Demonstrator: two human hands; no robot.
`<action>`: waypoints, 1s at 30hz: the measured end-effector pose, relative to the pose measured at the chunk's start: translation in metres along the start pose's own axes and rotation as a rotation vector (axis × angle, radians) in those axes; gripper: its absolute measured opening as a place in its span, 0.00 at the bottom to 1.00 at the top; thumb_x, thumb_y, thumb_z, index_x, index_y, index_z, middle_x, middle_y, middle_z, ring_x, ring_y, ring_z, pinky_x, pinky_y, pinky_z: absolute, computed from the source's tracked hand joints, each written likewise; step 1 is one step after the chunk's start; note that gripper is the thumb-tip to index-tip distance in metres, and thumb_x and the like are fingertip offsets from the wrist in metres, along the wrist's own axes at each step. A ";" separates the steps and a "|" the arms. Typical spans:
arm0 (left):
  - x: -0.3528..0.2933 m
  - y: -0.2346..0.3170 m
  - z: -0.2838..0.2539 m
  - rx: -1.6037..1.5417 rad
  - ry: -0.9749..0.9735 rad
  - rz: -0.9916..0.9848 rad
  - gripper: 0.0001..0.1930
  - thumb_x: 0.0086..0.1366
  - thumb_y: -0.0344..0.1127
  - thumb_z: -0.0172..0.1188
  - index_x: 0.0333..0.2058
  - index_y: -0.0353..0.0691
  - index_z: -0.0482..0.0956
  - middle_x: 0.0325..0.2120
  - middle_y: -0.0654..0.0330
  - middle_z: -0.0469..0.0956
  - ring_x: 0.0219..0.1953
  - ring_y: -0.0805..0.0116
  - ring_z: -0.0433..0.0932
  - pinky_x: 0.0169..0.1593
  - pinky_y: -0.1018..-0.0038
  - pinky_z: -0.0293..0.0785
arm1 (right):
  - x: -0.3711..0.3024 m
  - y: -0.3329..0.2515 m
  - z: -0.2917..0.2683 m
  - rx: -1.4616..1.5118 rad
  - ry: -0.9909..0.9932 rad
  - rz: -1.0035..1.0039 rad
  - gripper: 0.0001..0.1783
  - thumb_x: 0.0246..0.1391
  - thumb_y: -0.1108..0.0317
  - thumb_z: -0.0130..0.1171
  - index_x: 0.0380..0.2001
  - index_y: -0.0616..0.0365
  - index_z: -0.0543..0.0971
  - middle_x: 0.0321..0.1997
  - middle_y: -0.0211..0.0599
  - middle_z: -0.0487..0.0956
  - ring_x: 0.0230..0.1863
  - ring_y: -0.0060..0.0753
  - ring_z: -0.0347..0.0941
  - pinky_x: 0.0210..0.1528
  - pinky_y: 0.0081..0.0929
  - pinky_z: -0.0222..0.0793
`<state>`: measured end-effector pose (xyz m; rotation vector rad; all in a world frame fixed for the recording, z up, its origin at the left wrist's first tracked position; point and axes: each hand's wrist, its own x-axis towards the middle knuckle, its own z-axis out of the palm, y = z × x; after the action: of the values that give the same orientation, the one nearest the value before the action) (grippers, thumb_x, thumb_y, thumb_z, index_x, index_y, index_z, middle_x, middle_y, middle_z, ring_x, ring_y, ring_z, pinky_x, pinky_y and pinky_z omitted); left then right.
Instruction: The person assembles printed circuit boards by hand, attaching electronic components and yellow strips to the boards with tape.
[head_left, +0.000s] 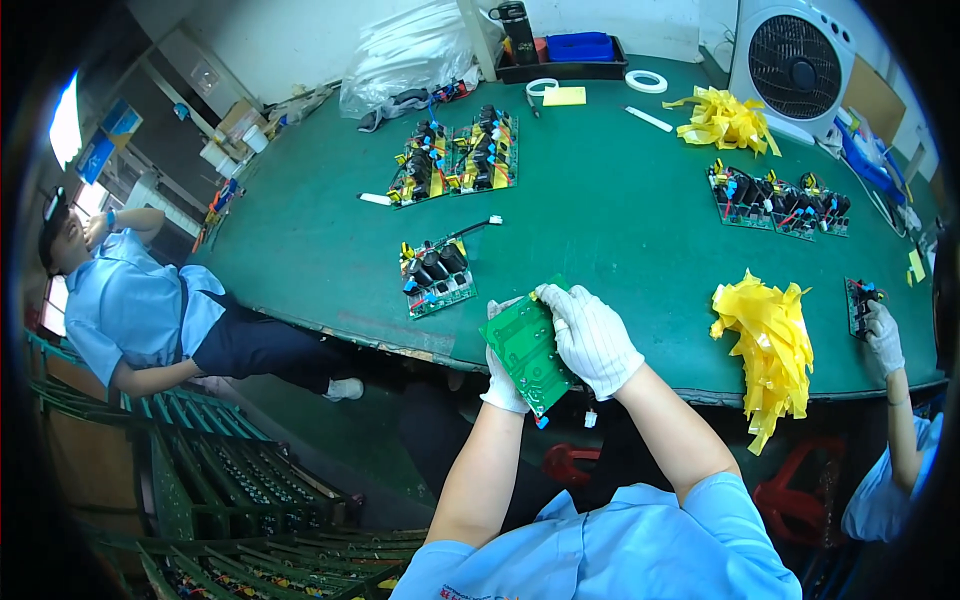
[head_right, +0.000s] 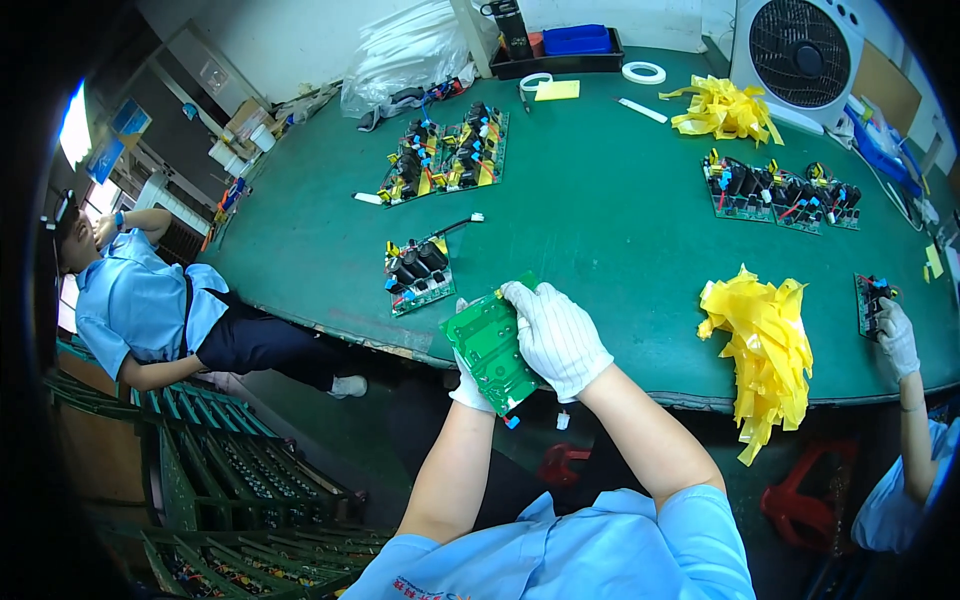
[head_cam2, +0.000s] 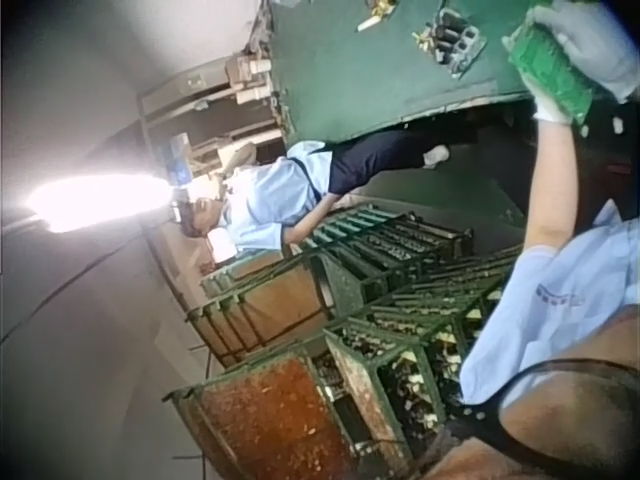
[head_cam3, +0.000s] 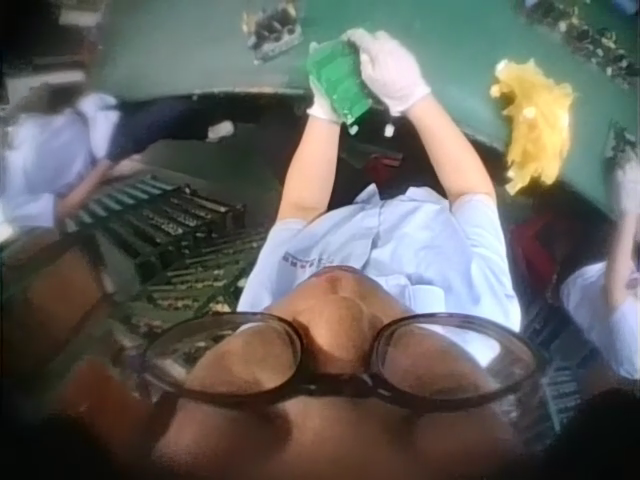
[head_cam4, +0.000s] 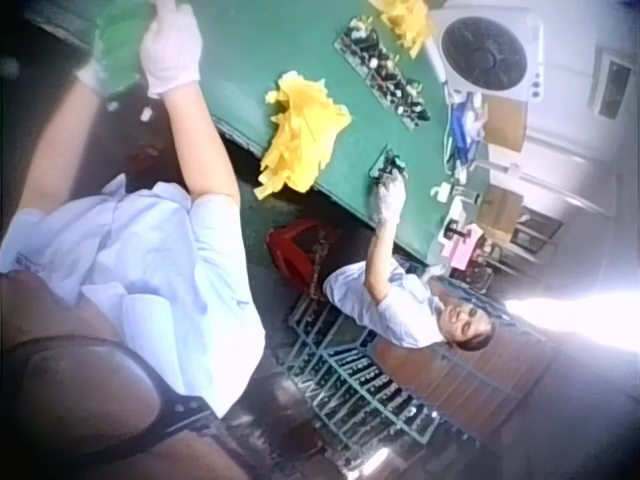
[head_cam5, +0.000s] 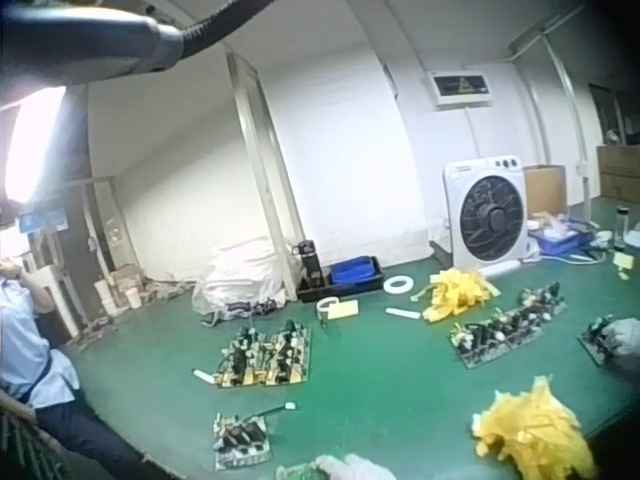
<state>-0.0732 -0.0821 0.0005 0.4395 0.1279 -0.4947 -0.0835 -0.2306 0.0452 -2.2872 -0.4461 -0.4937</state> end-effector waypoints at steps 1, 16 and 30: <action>0.000 0.000 -0.001 -0.001 -0.002 0.005 0.33 0.69 0.68 0.38 0.56 0.47 0.71 0.52 0.55 0.74 0.54 0.56 0.73 0.58 0.57 0.70 | 0.001 -0.002 -0.002 -0.003 -0.022 0.012 0.20 0.53 0.74 0.48 0.51 0.56 0.73 0.37 0.46 0.75 0.36 0.52 0.73 0.39 0.43 0.72; 0.002 0.014 -0.005 -0.043 -0.012 -0.007 0.33 0.67 0.64 0.45 0.55 0.41 0.73 0.50 0.51 0.76 0.50 0.50 0.76 0.55 0.52 0.72 | -0.053 0.011 -0.076 -0.248 -0.084 0.345 0.17 0.57 0.71 0.48 0.50 0.49 0.75 0.34 0.49 0.77 0.38 0.55 0.75 0.40 0.47 0.72; -0.018 0.007 -0.008 -0.075 -0.155 0.193 0.31 0.68 0.61 0.45 0.57 0.43 0.71 0.54 0.50 0.74 0.56 0.45 0.72 0.59 0.45 0.68 | -0.122 0.059 -0.106 -0.779 -0.167 0.569 0.17 0.55 0.74 0.46 0.48 0.63 0.74 0.32 0.55 0.77 0.33 0.58 0.78 0.35 0.50 0.74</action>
<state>-0.0860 -0.0656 0.0001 0.3348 -0.0453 -0.3309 -0.1849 -0.3673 0.0221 -3.0445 0.4075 -0.1918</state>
